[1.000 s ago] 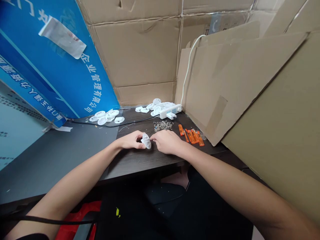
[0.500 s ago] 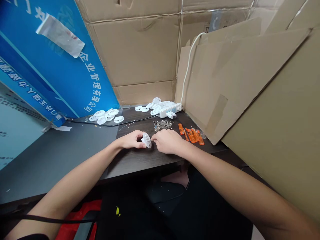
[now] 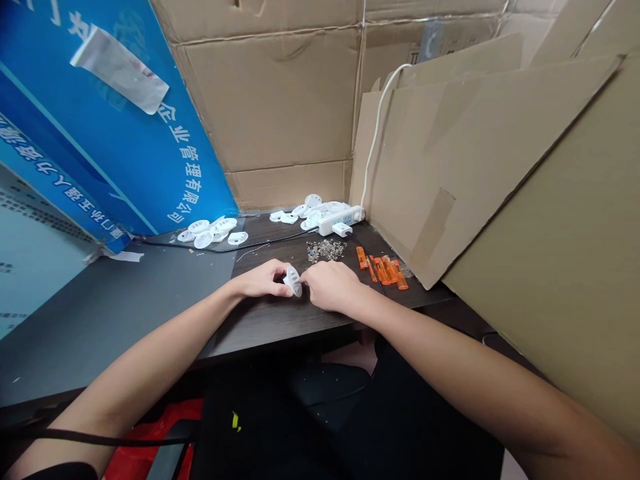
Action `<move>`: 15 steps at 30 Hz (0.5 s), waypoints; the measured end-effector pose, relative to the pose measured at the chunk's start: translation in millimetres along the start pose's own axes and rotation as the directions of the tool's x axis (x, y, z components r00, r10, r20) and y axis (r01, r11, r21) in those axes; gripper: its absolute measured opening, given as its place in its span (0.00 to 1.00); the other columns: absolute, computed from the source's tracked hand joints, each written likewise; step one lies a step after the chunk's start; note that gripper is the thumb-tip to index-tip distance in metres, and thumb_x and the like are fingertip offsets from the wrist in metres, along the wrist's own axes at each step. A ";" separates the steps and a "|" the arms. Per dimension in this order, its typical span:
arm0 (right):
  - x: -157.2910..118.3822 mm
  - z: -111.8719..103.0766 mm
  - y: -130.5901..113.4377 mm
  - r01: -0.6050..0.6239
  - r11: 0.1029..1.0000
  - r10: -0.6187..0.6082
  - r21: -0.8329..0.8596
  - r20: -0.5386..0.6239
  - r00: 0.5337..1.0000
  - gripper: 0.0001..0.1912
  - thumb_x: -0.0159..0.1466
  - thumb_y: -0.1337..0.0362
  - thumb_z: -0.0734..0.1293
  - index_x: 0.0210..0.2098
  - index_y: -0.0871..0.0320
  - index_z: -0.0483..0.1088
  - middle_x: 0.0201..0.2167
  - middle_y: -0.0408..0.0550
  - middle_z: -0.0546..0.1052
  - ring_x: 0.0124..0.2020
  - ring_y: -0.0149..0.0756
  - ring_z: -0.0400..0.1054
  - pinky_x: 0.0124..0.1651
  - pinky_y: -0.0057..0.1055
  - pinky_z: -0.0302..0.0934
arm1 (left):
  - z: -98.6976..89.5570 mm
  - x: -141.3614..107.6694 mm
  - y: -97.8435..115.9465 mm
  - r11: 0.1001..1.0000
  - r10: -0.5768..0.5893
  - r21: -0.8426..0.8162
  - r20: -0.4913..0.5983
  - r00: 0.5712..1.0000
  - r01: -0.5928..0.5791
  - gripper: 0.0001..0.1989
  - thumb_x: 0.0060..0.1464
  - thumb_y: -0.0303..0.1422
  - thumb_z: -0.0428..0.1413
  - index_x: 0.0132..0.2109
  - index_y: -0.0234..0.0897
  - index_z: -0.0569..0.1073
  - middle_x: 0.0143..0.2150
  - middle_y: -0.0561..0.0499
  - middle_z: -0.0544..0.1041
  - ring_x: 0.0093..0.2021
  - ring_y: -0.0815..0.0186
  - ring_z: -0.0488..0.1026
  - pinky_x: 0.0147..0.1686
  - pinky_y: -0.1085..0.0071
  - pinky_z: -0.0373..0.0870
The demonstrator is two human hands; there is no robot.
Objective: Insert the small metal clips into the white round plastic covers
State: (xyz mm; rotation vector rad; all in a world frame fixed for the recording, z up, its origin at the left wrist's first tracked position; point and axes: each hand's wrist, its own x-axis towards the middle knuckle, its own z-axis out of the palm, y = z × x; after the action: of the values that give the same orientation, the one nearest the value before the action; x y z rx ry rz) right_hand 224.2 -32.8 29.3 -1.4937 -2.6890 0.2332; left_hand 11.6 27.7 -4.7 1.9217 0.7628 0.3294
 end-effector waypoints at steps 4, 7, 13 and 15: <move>0.2 -1.0 3.3 -0.004 1.000 0.004 0.006 -0.022 1.000 0.17 0.62 0.70 0.62 0.42 0.52 0.82 0.39 0.53 0.83 0.39 0.47 0.77 0.38 0.36 0.64 | 2.2 -1.6 0.6 1.000 0.016 -0.019 0.000 1.000 -0.016 0.14 0.48 0.39 0.66 0.37 0.32 0.77 0.33 0.50 0.78 0.34 0.66 0.71 0.36 0.71 0.66; 1.6 -0.6 18.1 -0.020 0.985 0.038 0.173 -0.099 0.994 0.15 0.65 0.67 0.61 0.39 0.53 0.81 0.38 0.50 0.83 0.39 0.45 0.77 0.39 0.36 0.64 | 5.7 -2.8 3.3 0.992 0.118 0.058 -0.092 0.989 -0.113 0.17 0.49 0.40 0.67 0.41 0.33 0.77 0.38 0.49 0.78 0.37 0.64 0.73 0.40 0.69 0.68; 16.2 14.3 33.6 0.085 0.743 0.226 0.664 -0.369 0.901 0.16 0.62 0.59 0.70 0.47 0.59 0.74 0.41 0.50 0.81 0.40 0.38 0.75 0.43 0.33 0.66 | 10.0 -0.9 6.0 0.900 0.376 0.328 -0.248 0.893 -0.288 0.31 0.49 0.43 0.69 0.58 0.39 0.74 0.52 0.44 0.75 0.52 0.55 0.73 0.54 0.60 0.69; 21.0 20.3 32.2 0.121 0.663 0.250 0.739 -0.371 0.894 0.15 0.60 0.61 0.72 0.45 0.59 0.73 0.38 0.47 0.81 0.37 0.36 0.74 0.42 0.32 0.66 | 9.4 -1.2 5.0 0.883 0.396 0.370 -0.257 0.882 -0.289 0.33 0.48 0.45 0.69 0.60 0.40 0.73 0.56 0.42 0.74 0.56 0.53 0.72 0.58 0.57 0.67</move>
State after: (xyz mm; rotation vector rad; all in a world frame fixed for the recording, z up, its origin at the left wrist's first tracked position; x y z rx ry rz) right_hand 237.5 -0.4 3.6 -1.1666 -1.7927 0.7877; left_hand 17.5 18.8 -4.5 2.3559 0.7107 0.8061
